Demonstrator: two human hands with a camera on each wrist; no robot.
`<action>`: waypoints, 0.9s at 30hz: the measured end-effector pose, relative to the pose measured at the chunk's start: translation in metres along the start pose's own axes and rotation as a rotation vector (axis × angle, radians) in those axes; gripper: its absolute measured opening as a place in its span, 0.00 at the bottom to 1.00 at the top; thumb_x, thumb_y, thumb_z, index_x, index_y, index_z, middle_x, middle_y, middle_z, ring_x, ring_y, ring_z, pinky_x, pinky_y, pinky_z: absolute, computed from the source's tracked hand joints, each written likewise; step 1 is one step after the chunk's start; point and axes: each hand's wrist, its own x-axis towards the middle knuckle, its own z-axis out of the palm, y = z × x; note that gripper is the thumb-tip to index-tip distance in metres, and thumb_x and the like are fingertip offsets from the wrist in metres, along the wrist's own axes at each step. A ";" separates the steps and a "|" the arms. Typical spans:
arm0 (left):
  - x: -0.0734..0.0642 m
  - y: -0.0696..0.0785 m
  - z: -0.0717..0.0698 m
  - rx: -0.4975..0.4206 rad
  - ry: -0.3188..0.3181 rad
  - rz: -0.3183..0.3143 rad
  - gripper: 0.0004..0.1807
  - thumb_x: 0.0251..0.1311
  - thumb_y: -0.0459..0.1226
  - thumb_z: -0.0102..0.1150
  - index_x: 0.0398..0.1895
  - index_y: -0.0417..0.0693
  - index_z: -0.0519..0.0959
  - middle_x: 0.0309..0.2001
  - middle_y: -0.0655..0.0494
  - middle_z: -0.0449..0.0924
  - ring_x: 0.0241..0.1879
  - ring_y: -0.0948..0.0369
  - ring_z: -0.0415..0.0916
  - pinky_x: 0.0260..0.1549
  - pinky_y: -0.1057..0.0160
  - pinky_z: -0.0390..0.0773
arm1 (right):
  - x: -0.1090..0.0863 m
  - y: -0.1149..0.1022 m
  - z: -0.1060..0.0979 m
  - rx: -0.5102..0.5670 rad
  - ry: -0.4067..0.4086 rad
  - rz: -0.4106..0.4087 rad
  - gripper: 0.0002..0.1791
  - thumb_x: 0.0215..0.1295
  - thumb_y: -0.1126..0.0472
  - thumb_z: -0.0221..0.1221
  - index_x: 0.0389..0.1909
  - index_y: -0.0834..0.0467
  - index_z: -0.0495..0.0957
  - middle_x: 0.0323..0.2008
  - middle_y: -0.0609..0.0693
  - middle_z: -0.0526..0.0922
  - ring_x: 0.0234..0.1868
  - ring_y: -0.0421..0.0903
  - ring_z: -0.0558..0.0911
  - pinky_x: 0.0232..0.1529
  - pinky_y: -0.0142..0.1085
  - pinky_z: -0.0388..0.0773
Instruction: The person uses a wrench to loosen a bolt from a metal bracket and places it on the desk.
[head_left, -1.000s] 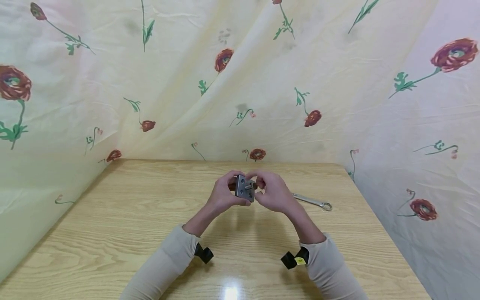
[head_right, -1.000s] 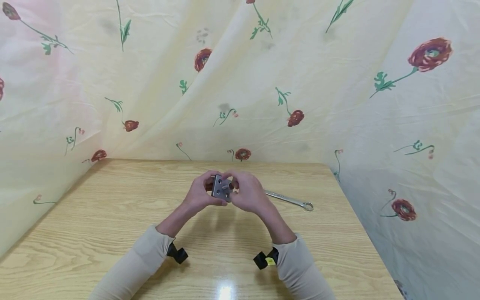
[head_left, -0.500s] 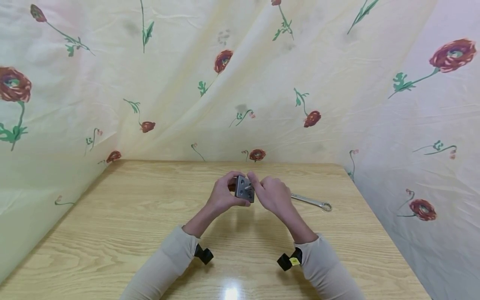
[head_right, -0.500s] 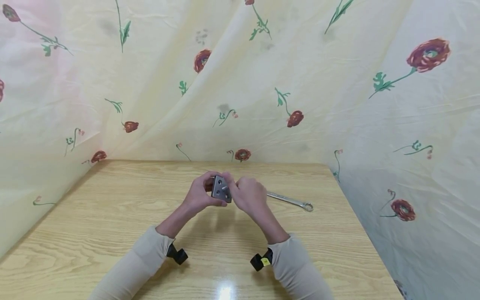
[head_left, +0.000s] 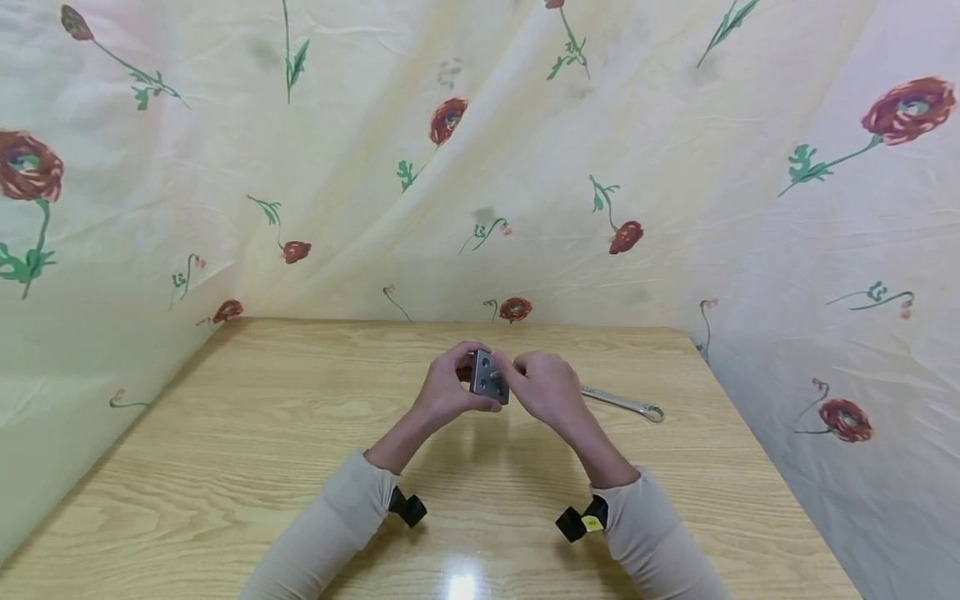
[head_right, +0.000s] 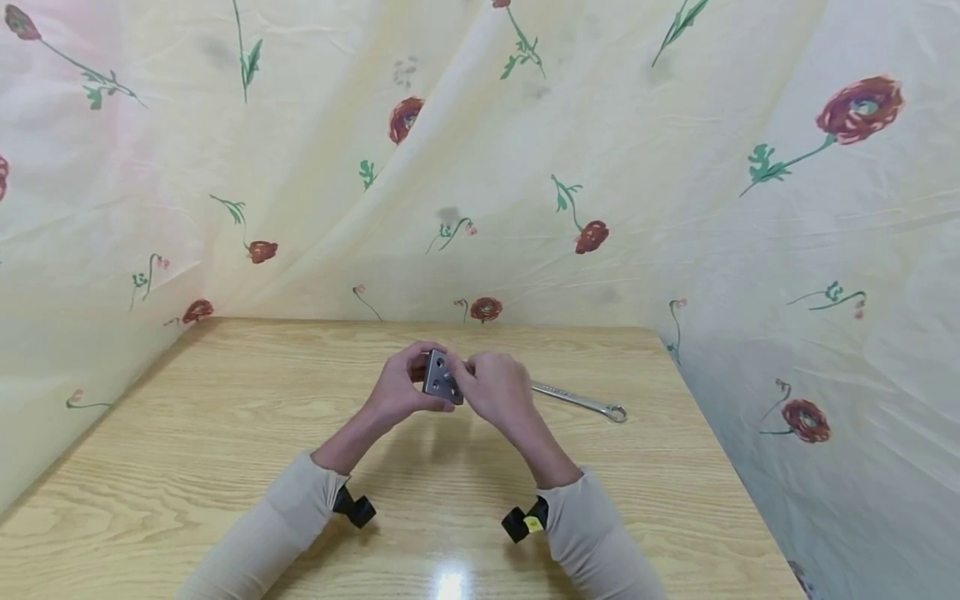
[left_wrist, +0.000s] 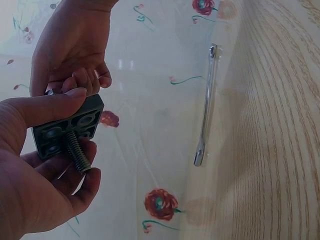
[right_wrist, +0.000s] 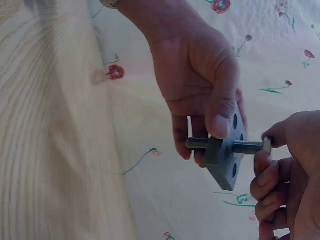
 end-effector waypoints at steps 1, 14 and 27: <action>0.000 0.000 0.000 -0.004 -0.002 0.000 0.39 0.38 0.30 0.81 0.59 0.47 0.75 0.48 0.43 0.86 0.41 0.58 0.79 0.46 0.61 0.78 | 0.000 0.000 -0.001 -0.012 0.008 -0.016 0.30 0.74 0.43 0.51 0.11 0.53 0.69 0.10 0.42 0.61 0.13 0.40 0.60 0.18 0.32 0.54; -0.001 0.002 -0.001 -0.015 0.000 -0.002 0.38 0.38 0.30 0.81 0.58 0.47 0.75 0.49 0.42 0.86 0.41 0.57 0.80 0.45 0.61 0.79 | -0.004 -0.002 -0.012 0.025 0.040 -0.119 0.12 0.62 0.52 0.67 0.35 0.57 0.86 0.18 0.47 0.70 0.20 0.42 0.64 0.24 0.33 0.58; 0.000 0.002 -0.001 -0.025 -0.001 0.000 0.38 0.38 0.29 0.81 0.58 0.47 0.75 0.49 0.42 0.86 0.42 0.57 0.80 0.48 0.54 0.80 | -0.005 -0.002 -0.016 0.144 -0.007 -0.180 0.10 0.57 0.69 0.65 0.41 0.60 0.87 0.18 0.44 0.61 0.21 0.41 0.59 0.26 0.32 0.55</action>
